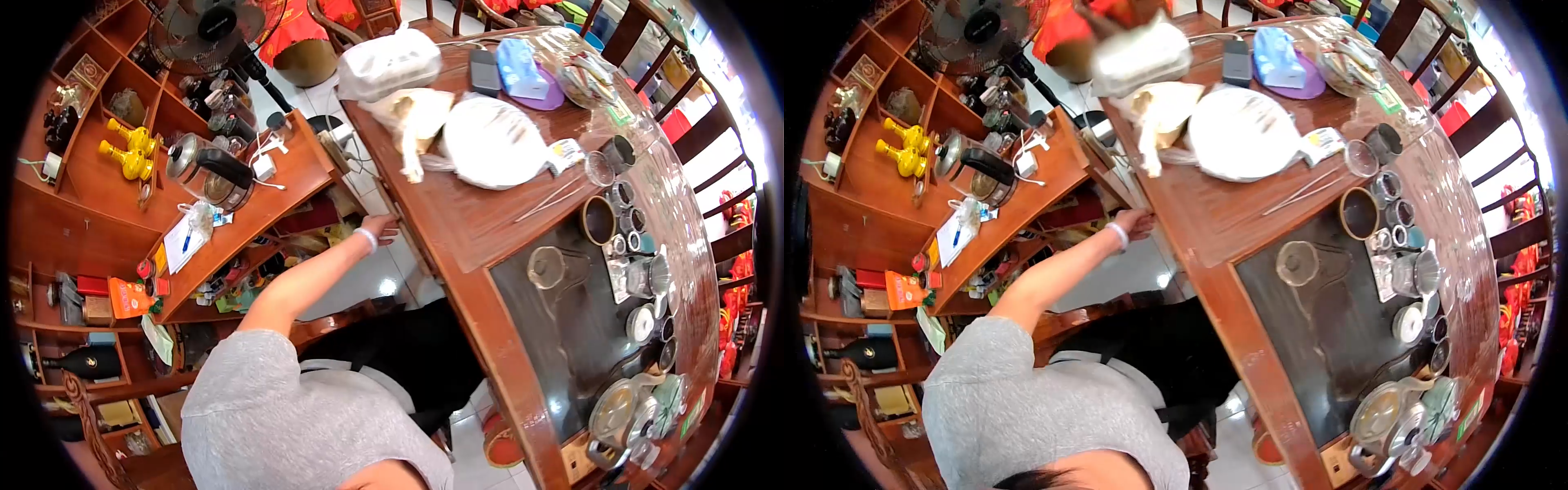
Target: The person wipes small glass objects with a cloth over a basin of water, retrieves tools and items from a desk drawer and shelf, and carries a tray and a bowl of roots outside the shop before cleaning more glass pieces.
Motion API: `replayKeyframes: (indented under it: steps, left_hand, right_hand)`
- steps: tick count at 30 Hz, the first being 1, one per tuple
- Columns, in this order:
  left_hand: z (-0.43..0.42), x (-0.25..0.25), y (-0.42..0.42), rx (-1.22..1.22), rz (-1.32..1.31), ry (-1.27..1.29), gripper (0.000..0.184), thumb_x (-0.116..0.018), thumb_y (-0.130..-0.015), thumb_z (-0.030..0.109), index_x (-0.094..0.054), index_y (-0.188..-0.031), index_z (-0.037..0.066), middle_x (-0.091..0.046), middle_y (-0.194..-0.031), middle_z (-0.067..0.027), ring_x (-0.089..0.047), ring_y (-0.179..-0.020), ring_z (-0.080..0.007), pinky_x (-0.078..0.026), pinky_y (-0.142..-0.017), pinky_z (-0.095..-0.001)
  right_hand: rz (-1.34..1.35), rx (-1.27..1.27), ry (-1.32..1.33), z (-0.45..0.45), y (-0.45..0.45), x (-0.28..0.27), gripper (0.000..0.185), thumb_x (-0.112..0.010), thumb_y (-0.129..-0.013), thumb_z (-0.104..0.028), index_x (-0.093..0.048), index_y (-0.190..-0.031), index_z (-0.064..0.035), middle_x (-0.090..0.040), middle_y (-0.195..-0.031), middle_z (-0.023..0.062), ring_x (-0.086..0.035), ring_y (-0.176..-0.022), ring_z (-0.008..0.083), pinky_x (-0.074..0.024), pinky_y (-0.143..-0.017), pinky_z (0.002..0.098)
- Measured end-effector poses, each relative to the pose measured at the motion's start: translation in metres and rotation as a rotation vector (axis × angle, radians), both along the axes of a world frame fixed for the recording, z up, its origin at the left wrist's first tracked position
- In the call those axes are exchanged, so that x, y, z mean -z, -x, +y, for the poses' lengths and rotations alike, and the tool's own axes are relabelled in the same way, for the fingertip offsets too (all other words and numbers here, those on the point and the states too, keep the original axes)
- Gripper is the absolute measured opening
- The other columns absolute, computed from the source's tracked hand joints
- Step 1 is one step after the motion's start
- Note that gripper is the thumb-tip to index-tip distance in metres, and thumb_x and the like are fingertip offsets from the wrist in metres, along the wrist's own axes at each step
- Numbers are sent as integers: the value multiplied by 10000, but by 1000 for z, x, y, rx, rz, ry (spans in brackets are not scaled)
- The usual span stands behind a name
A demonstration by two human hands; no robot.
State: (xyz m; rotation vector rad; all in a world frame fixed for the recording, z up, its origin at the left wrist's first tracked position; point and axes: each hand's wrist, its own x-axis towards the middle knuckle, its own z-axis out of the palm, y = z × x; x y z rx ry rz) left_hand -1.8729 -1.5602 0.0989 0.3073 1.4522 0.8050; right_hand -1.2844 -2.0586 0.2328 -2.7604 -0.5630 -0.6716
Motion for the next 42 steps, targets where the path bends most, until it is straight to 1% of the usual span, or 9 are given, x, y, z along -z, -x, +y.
replayKeyframes:
  steps: [4, 9, 14, 20, 23, 27, 37, 39, 42]
  left_hand:
    - [12, -6, -14, 29, 28, 74, 219, -660, -664, 200, -549, -785, 55, -531, -750, -54, -525, -712, -199, -442, -647, -395]
    - [14, -2, -22, -128, 71, -115, 196, -649, -606, 106, -529, -636, -46, -508, -524, -99, -464, -393, -197, -381, -375, -314]
    - [2, 5, -15, -109, 95, -173, 187, -628, -560, 63, -475, -534, -41, -464, -451, -90, -442, -346, -176, -328, -309, -301]
    - [-47, -17, 36, -14, 41, -44, 204, -647, -604, 92, -482, -634, -23, -507, -554, -93, -509, -443, -172, -453, -417, -283]
    - [-71, -12, 61, 5, 15, -27, 210, -648, -628, 92, -482, -700, -14, -510, -589, -81, -526, -497, -171, -486, -483, -297]
    - [-89, -13, 75, -20, 5, -51, 208, -638, -642, 81, -476, -738, -6, -517, -606, -66, -524, -521, -159, -486, -531, -296]
    - [-100, -7, 103, -66, 8, -60, 204, -647, -632, 52, -445, -660, 50, -532, -591, -71, -532, -501, -149, -472, -466, -264]
    - [-98, -5, 107, -7, -51, -25, 264, -618, -650, 42, -421, -826, 43, -545, -747, -90, -548, -637, -188, -469, -597, -339]
    - [-100, 7, 111, -2, -61, 33, 245, -612, -664, 51, -428, -825, 67, -544, -762, -66, -543, -654, -182, -462, -619, -344]
  right_hand:
    - [-93, -207, -269, 70, 89, -36, 235, -459, -786, -67, -466, -997, 35, -472, -960, 171, -469, -845, 273, -396, -723, 354]
    - [155, -624, -522, 154, 227, -60, 171, -469, -782, 3, -519, -945, 10, -508, -905, 126, -500, -788, 219, -423, -684, 311]
    - [556, -1074, -82, 198, 314, -28, 193, -539, -725, 17, -536, -918, 33, -516, -941, 162, -513, -865, 288, -415, -768, 337]
    - [547, -775, 315, 167, 316, 82, 378, -532, -783, -195, -463, -1077, 33, -363, -1194, 237, -353, -1097, 364, -290, -922, 395]
    - [760, -548, 471, 151, 319, 121, 734, -515, -770, -402, -214, -1246, 69, -177, -1295, 283, -192, -1201, 392, -204, -985, 419]
    - [608, -531, 562, 153, 326, 129, 750, -502, -769, -434, -219, -1239, 78, -226, -1266, 301, -233, -1175, 414, -222, -979, 415]
    - [575, -551, 510, 154, 325, 124, 568, -496, -790, -301, -344, -1165, 98, -296, -1239, 282, -271, -1159, 396, -241, -971, 402]
    - [405, -618, 522, 163, 325, 125, 427, -508, -782, -231, -449, -1087, 61, -364, -1202, 247, -331, -1115, 389, -276, -943, 400]
    - [521, -859, 272, 201, 345, 96, 251, -512, -774, -127, -527, -975, 23, -445, -1129, 192, -387, -1076, 343, -336, -867, 436]
